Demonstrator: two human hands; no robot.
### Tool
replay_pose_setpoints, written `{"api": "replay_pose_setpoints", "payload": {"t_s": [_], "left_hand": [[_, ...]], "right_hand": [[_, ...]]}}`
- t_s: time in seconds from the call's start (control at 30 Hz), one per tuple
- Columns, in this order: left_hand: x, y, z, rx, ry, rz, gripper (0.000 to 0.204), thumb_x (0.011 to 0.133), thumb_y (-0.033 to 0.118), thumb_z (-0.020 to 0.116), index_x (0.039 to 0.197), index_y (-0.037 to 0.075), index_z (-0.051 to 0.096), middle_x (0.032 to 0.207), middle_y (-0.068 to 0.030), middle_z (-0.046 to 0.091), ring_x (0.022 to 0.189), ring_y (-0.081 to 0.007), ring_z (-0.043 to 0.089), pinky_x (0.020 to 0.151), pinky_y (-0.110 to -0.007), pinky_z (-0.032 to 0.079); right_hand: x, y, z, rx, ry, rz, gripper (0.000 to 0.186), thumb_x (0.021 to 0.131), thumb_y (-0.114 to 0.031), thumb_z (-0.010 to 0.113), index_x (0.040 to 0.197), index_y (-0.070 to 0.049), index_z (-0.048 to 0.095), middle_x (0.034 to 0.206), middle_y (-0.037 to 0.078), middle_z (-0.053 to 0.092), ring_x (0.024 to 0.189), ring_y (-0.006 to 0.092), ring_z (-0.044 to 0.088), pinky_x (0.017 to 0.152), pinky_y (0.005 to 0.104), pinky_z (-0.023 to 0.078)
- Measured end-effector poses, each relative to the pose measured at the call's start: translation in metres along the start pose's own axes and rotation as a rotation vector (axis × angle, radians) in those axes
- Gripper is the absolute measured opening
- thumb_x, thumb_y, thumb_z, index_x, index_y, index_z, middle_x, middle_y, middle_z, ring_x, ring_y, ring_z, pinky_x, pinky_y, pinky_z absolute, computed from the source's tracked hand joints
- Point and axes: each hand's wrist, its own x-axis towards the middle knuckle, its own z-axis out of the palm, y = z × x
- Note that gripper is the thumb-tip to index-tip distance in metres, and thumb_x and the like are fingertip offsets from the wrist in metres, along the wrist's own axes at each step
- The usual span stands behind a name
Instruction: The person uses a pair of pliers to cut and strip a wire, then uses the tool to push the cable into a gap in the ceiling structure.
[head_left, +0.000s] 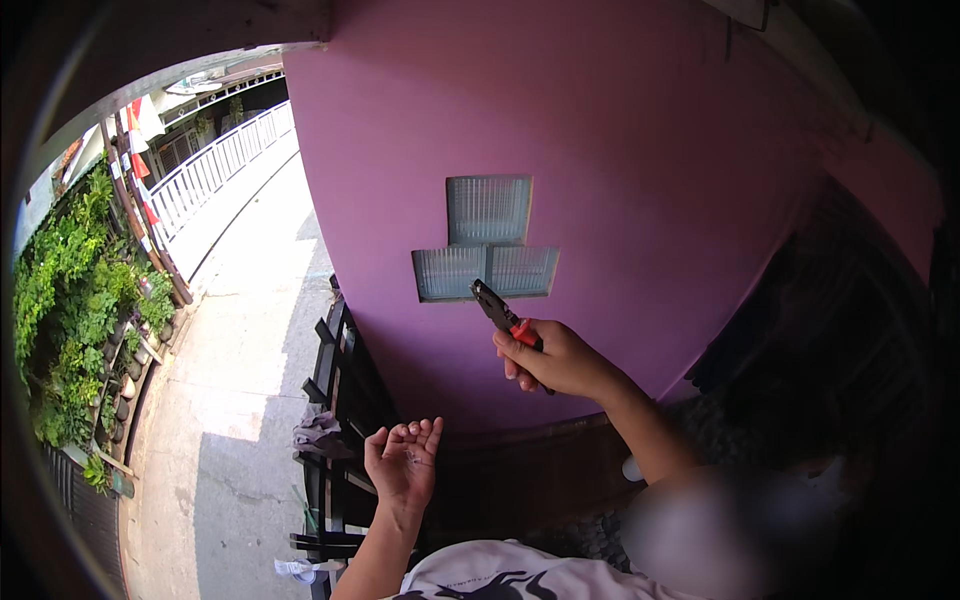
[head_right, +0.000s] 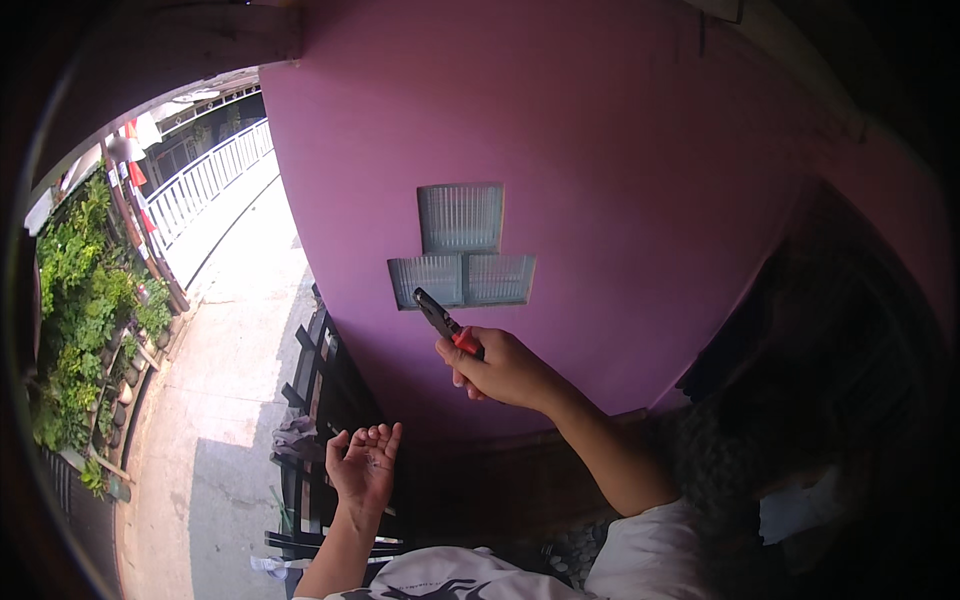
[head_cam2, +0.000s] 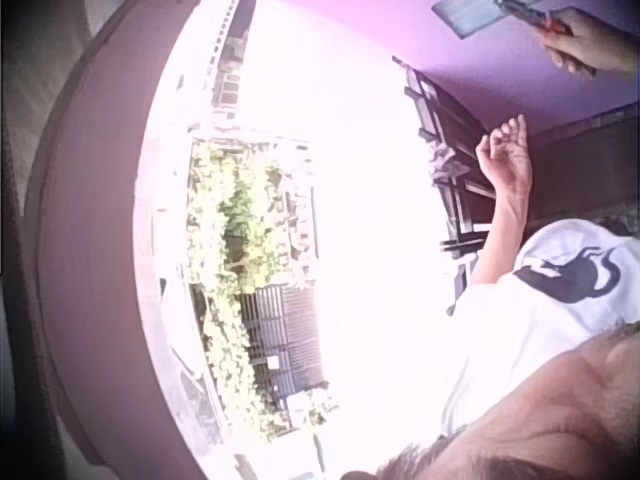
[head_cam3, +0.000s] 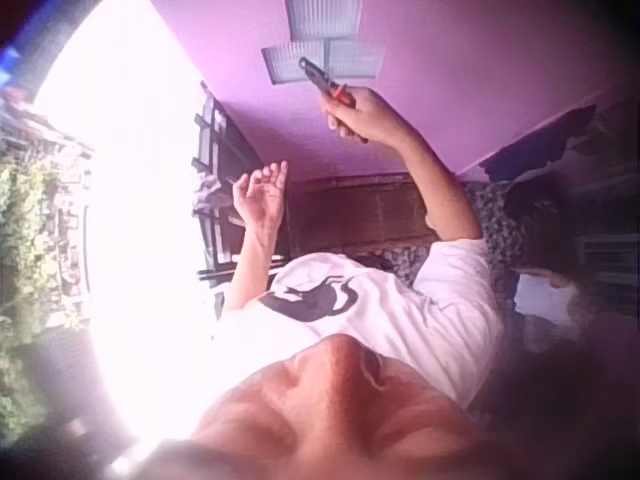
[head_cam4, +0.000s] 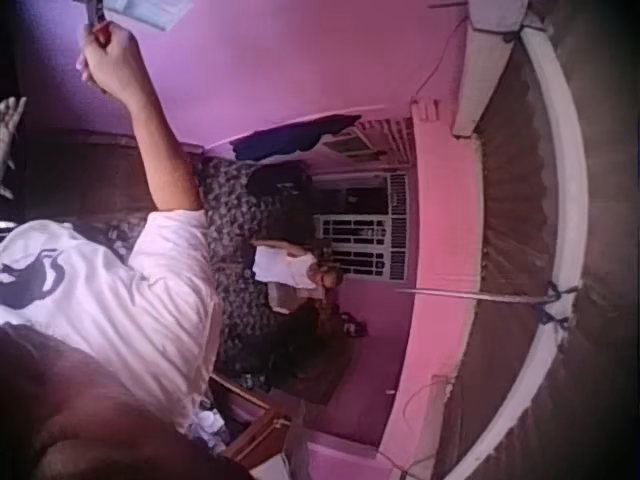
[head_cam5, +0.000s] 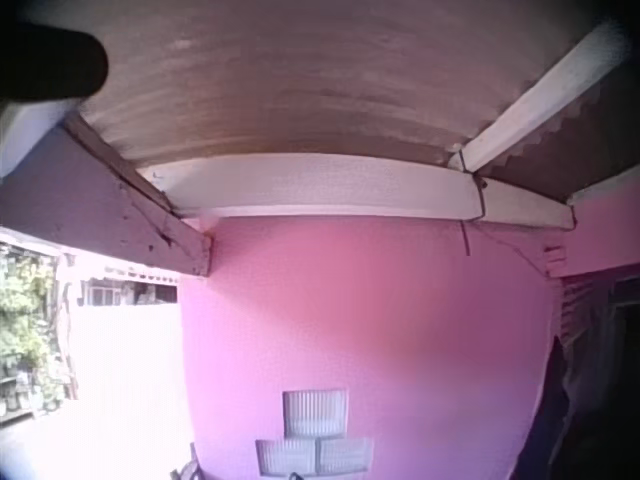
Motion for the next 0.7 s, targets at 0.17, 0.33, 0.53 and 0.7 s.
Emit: {"api": "replay_pose_setpoints", "payload": {"t_s": [0.17, 0.33, 0.53, 0.7], "left_hand": [[0.014, -0.004, 0.006, -0.037, -0.039, -0.036, 0.035, 0.094, 0.026, 0.049, 0.083, -0.005, 0.06, 0.093, -0.0207, 0.065, 0.105, -0.036, 0.062, 0.113, -0.052, 0.04], [0.019, -0.017, 0.011, -0.063, -0.068, -0.079, 0.038, 0.097, 0.028, 0.047, 0.088, -0.007, 0.06, 0.107, -0.0259, 0.062, 0.118, -0.0388, 0.057, 0.117, -0.053, 0.036], [0.018, -0.02, 0.017, -0.059, -0.066, -0.095, 0.038, 0.097, 0.026, 0.046, 0.088, -0.008, 0.061, 0.103, -0.0247, 0.064, 0.117, -0.0392, 0.058, 0.116, -0.052, 0.037], [0.018, -0.016, 0.018, -0.076, -0.071, -0.091, 0.037, 0.097, 0.024, 0.045, 0.086, -0.007, 0.062, 0.099, -0.0236, 0.064, 0.116, -0.0389, 0.059, 0.116, -0.052, 0.037]], "right_hand": [[-0.031, 0.028, 0.04, -0.487, -0.157, -0.087, 0.049, 0.096, -0.045, 0.064, 0.086, 0.003, 0.063, 0.081, 0.016, 0.061, 0.072, 0.0287, 0.064, 0.07, 0.0396, 0.052], [-0.039, 0.027, 0.05, -0.721, -0.268, -0.017, 0.046, 0.093, -0.044, 0.066, 0.088, 0.002, 0.067, 0.09, 0.022, 0.061, 0.083, 0.0378, 0.064, 0.077, 0.0444, 0.05], [-0.039, 0.037, 0.055, -0.8, -0.322, -0.021, 0.042, 0.093, -0.038, 0.066, 0.106, 0.002, 0.068, 0.092, 0.02, 0.061, 0.086, 0.0375, 0.064, 0.079, 0.044, 0.05], [-0.035, 0.039, 0.059, -0.847, -0.307, -0.025, 0.048, 0.094, -0.035, 0.065, 0.125, 0.002, 0.063, 0.099, 0.021, 0.061, 0.095, 0.0381, 0.063, 0.086, 0.0435, 0.05]]}}
